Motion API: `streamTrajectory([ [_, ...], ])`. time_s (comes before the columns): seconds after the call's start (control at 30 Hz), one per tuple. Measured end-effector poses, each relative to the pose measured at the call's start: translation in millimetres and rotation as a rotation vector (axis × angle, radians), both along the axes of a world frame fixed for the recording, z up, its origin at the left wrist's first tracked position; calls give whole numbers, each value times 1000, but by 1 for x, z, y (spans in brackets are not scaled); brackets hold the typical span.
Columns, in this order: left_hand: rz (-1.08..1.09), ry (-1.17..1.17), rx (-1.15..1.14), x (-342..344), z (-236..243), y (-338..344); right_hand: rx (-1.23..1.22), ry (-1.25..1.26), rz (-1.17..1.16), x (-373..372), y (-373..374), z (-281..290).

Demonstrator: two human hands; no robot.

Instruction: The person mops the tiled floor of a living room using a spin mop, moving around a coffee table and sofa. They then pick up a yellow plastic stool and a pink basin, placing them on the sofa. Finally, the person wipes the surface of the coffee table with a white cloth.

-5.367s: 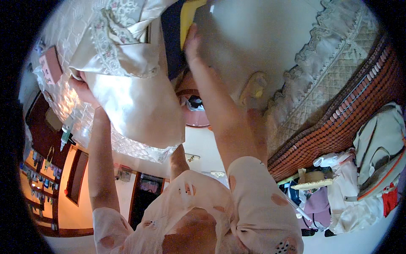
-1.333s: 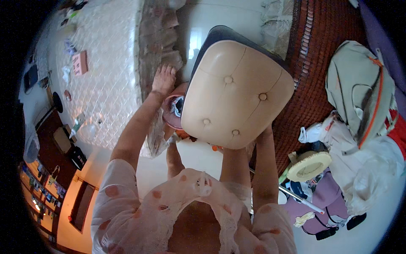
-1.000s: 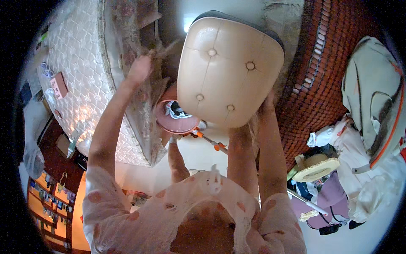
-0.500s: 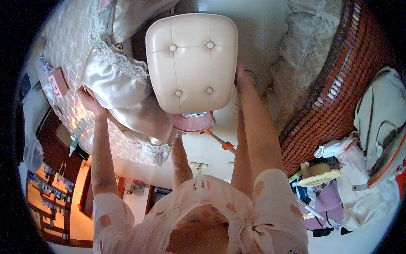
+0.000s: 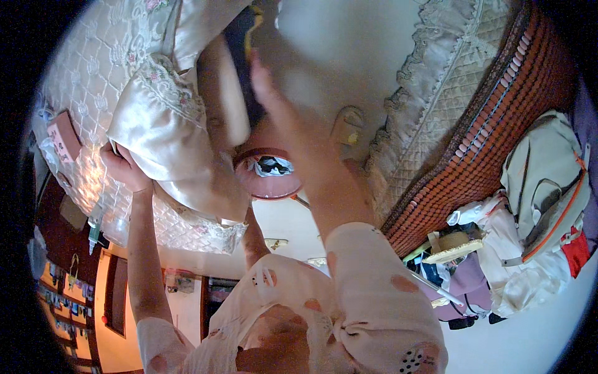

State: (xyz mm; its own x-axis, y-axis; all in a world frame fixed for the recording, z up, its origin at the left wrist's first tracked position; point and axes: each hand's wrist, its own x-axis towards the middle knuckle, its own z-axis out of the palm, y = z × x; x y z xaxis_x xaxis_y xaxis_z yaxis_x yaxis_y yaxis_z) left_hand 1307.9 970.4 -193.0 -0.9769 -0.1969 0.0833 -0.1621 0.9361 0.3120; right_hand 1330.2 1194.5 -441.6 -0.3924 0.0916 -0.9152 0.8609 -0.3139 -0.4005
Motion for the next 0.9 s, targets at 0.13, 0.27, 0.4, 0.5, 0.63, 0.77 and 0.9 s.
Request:
streamTrajectory([
  [0.13,-12,37,22,2,-2,0,-195,218,57,-11,-89,23],
  [0.27,-17,20,14,4,-1,-5,79,-49,57,-1,-90,43],
  [0.4,-10,20,17,0,2,6,385,41,136,60,-35,44],
  [0.5,51,29,52,7,-2,-7,386,178,337,135,46,74],
  [0.63,37,95,-52,7,-5,-10,483,266,986,204,61,114],
  [0.77,1,124,-84,2,-6,-12,585,174,1342,240,49,86],
  [0.9,-41,169,-75,-4,-7,-4,680,168,1313,240,47,78],
])
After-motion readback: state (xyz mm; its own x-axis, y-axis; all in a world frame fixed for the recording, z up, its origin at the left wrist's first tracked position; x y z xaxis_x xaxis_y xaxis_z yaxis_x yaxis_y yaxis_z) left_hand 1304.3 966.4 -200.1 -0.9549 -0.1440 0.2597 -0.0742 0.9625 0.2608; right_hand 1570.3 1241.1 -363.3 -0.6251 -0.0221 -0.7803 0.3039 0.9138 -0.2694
